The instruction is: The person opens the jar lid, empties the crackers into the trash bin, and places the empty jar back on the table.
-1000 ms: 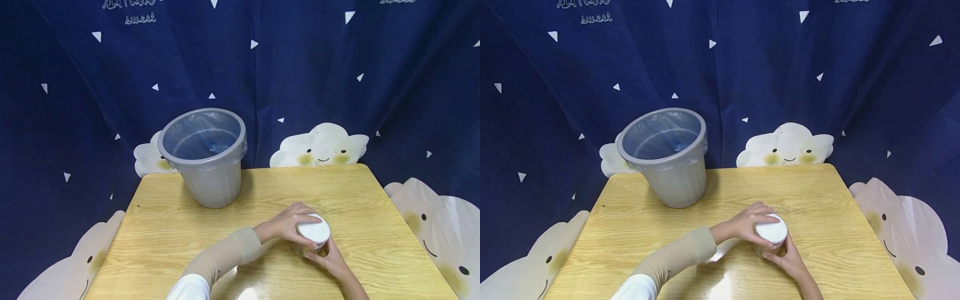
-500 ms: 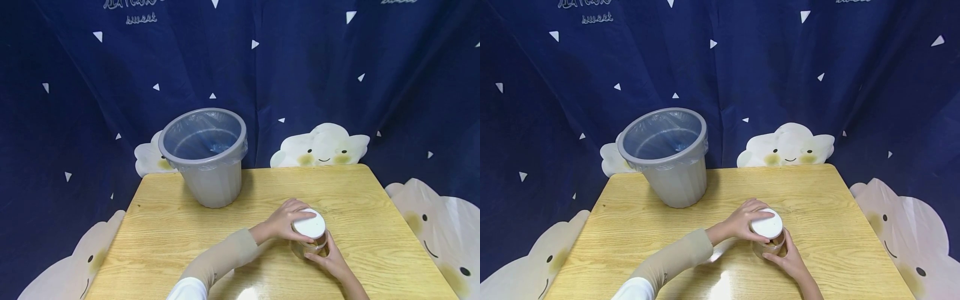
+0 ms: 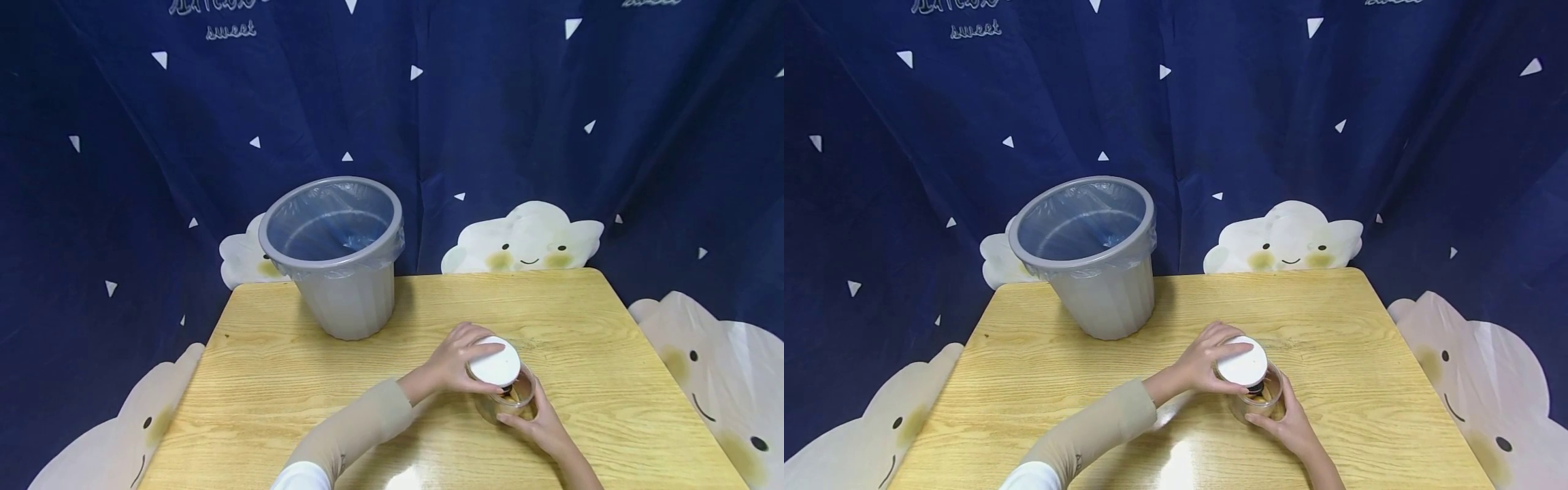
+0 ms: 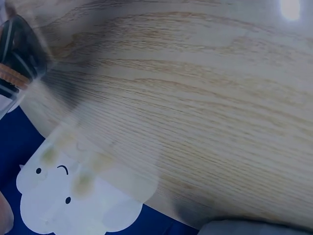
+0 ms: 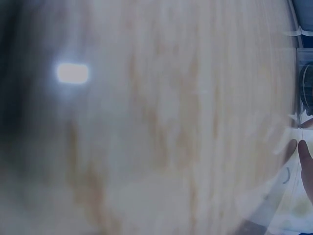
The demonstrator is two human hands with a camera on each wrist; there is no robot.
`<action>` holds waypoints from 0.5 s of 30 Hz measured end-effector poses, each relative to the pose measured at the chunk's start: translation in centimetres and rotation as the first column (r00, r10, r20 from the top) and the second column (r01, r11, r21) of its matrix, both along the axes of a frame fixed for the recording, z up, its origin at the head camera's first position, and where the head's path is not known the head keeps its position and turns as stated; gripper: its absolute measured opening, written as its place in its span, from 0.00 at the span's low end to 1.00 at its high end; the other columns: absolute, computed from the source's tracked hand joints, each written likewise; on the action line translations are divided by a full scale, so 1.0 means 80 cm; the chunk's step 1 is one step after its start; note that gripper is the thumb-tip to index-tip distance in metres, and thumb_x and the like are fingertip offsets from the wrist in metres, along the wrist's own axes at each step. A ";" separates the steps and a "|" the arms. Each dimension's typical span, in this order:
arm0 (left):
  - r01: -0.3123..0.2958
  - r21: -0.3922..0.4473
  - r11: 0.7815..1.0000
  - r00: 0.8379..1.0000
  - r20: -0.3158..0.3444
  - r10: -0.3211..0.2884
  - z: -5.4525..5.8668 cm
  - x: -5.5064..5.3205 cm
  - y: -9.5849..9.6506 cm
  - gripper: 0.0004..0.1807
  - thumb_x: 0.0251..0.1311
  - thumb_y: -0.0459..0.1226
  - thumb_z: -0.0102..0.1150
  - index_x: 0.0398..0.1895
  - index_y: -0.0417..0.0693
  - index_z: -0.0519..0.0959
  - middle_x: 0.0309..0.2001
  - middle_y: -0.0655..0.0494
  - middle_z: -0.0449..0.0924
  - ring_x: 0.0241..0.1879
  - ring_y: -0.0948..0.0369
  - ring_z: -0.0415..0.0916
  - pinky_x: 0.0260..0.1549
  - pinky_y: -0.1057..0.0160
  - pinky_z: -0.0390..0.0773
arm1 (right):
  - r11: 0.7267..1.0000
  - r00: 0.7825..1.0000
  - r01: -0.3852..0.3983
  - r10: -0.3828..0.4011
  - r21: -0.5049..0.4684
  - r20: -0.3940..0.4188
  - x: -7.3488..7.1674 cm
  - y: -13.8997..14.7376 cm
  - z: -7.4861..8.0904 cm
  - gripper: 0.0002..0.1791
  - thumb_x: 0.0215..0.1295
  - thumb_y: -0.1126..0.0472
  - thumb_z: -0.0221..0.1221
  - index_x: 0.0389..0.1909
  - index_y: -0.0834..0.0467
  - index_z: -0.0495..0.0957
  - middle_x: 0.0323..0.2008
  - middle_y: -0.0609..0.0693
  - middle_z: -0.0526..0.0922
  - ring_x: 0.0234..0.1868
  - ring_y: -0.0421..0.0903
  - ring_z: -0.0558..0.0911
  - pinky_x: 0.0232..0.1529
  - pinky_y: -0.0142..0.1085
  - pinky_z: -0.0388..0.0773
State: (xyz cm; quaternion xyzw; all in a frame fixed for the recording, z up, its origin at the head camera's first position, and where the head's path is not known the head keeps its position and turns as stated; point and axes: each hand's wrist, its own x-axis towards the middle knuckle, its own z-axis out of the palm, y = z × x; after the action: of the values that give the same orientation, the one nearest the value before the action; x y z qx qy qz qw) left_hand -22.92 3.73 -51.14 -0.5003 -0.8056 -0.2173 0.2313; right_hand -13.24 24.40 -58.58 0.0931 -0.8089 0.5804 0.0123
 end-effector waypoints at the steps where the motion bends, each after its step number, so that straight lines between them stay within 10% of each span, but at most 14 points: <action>1: -0.006 0.007 1.000 1.000 -0.011 0.006 0.000 0.000 -0.001 0.40 0.30 0.64 0.68 0.52 0.58 0.77 0.53 0.57 0.72 0.57 0.63 0.65 0.66 0.61 0.48 | 1.000 1.000 0.000 0.000 -0.003 0.002 -0.001 0.000 -0.001 0.56 0.46 0.66 0.68 0.71 0.49 0.42 0.67 0.63 0.51 0.64 0.65 0.52 0.56 0.69 0.45; 15: -0.078 0.087 0.993 0.988 -0.127 0.089 -0.007 0.007 -0.023 0.43 0.27 0.65 0.67 0.51 0.55 0.77 0.53 0.52 0.72 0.55 0.57 0.68 0.63 0.53 0.55 | 1.000 0.999 -0.021 0.021 -0.013 -0.029 -0.003 0.002 -0.005 0.54 0.46 0.66 0.68 0.70 0.51 0.45 0.65 0.64 0.55 0.63 0.46 0.59 0.55 0.69 0.44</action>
State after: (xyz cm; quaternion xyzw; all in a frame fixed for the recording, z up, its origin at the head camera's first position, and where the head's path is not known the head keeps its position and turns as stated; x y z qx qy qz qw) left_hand -22.37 1.85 -51.72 -0.4694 -0.7995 -0.2068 0.3127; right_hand -13.47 24.54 -58.99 0.1099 -0.8036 0.5846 0.0186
